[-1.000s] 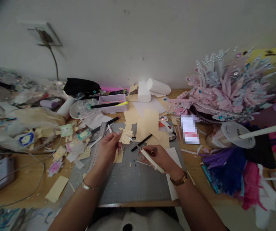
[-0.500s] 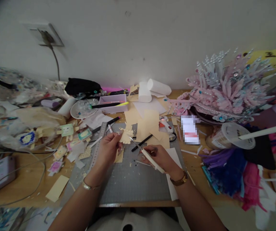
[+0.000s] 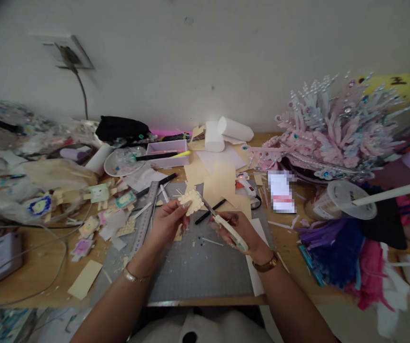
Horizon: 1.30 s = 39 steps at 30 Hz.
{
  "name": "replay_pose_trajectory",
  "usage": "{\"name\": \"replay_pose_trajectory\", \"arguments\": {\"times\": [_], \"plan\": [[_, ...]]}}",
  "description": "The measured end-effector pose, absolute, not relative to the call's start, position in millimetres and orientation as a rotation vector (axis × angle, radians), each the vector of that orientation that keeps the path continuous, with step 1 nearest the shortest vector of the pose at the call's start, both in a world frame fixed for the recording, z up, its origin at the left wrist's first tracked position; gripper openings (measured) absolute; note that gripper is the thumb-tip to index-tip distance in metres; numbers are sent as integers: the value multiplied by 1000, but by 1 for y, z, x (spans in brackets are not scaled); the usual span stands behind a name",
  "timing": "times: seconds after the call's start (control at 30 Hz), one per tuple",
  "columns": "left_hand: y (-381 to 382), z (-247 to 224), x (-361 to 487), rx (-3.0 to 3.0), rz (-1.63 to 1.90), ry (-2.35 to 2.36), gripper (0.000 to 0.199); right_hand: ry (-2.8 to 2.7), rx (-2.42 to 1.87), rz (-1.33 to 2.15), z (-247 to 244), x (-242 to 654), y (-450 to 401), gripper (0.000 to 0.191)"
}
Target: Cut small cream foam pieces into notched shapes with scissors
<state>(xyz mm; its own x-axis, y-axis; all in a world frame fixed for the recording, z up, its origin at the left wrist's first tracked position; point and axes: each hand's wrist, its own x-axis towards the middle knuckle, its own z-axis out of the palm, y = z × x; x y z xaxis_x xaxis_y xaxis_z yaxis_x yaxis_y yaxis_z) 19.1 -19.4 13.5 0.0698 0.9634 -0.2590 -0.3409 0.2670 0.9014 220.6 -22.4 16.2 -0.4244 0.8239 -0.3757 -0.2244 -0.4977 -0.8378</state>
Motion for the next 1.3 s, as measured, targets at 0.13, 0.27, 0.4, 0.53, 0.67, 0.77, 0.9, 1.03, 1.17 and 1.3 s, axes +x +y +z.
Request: {"name": "replay_pose_trajectory", "arguments": {"times": [0.13, 0.27, 0.4, 0.53, 0.67, 0.77, 0.9, 1.03, 1.17, 1.3], "plan": [[-20, 14, 19, 790, 1110, 1030, 49, -958, -1048, 1983, 19, 220, -23, 39], [-21, 13, 20, 812, 1079, 1007, 48, -967, -1075, 1964, 21, 219, -24, 40], [-22, 12, 21, 813, 1068, 991, 49, -987, -1065, 1963, 21, 218, -24, 42], [-22, 12, 22, 798, 1050, 1009, 49, -989, -1068, 1965, 20, 218, -24, 41], [-22, 12, 21, 778, 1063, 1016, 49, -1013, -1098, 1958, 20, 219, -24, 41], [-21, 11, 21, 790, 1076, 1017, 49, -998, -1100, 1959, 19, 220, -24, 42], [-21, 10, 21, 809, 1085, 1019, 49, -938, -1086, 1980, 17, 220, -24, 42], [-20, 10, 21, 825, 1095, 1026, 49, -945, -1099, 1972, 19, 218, -24, 41], [-20, 10, 21, 837, 1086, 1032, 49, -903, -1119, 1975, 23, 216, -24, 47], [-20, 9, 21, 844, 1069, 1040, 51, -895, -1144, 1977, 25, 215, -23, 51]]}}
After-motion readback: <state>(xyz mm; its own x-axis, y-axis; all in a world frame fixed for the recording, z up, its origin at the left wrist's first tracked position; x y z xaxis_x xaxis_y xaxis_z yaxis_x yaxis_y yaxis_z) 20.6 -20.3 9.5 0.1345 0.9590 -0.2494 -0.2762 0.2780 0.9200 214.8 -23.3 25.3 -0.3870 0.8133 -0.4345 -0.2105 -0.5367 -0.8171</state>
